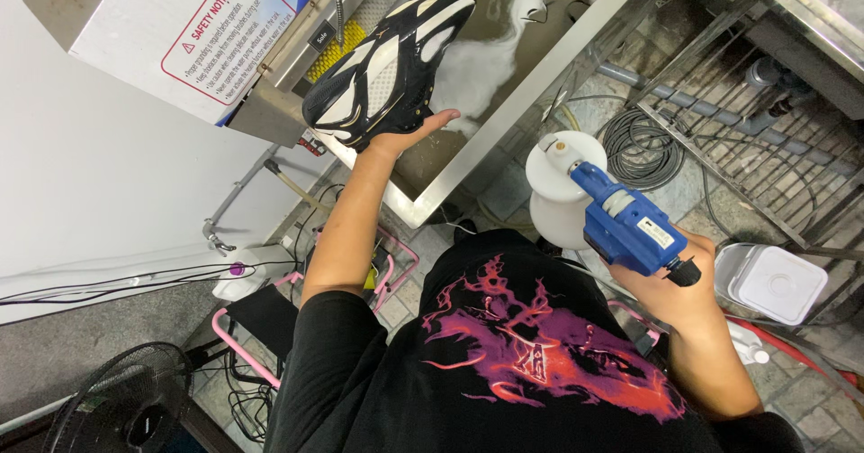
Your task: The person rinses a black and white sneaker under a faucet in a metal sink, then uses a blue spray gun to apply a cleaning solution to the shoe's upper and sole.
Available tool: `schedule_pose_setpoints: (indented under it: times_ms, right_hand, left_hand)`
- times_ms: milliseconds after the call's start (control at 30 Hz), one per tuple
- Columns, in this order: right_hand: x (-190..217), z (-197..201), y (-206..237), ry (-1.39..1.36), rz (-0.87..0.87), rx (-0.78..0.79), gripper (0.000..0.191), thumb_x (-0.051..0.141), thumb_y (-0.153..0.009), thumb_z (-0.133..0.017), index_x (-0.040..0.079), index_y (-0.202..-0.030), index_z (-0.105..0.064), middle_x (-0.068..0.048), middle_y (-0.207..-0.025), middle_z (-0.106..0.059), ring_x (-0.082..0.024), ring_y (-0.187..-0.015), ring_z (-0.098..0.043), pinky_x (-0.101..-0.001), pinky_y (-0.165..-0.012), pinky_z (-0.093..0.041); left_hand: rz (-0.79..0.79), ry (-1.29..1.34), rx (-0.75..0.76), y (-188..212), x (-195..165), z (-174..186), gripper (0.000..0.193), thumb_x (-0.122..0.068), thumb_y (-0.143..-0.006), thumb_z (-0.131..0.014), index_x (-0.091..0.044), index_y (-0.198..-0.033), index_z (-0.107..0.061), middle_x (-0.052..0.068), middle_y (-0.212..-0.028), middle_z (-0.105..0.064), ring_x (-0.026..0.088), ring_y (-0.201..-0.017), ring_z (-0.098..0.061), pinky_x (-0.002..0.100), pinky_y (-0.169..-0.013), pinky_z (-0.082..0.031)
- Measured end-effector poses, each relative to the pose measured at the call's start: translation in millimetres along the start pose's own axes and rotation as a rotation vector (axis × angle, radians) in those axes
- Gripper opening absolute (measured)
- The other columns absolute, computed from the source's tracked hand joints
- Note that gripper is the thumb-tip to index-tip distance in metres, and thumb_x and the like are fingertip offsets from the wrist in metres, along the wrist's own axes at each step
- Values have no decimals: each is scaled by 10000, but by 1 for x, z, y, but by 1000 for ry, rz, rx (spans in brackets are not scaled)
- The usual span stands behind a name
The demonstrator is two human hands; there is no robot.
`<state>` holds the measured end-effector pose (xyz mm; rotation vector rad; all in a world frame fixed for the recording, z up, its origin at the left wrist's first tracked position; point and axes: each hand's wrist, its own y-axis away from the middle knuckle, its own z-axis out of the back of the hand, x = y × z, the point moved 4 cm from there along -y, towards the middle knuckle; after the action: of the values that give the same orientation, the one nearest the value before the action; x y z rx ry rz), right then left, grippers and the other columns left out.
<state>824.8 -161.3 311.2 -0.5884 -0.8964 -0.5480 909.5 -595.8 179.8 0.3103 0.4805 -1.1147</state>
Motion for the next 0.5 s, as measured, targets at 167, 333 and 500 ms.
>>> schedule_pose_setpoints:
  times_ms: [167,333,500]
  right_hand:
    - [-3,0,1,22,-53,-5,332,44,-696,-820,30,-1017,-736,-74,-864,-734,-148,-727,-716,-274,-686,-531]
    - [-2,2,1,34,-26,0,319,39,-690,-813,28,-998,-734,-70,-850,-726,-136,-715,-711,-268,-680,-527]
    - [-2,4,0,6,-36,2,331,35,-688,-807,32,-1010,-730,-59,-840,-728,-124,-710,-705,-264,-679,-526]
  left_hand:
    - [-37,-54,-21,1,-1,0,982,-762,-865,-656,-63,-1525,-457,202,-1590,-421,390,-1482,-354,494,-1219,-284]
    - [2,-38,-7,1,3,-3,987,-772,-844,-652,-76,-1517,-461,190,-1591,-420,384,-1489,-351,487,-1227,-282]
    - [1,-78,6,-1,2,-4,993,-774,-860,-640,-69,-1531,-445,204,-1599,-397,406,-1486,-324,503,-1215,-259]
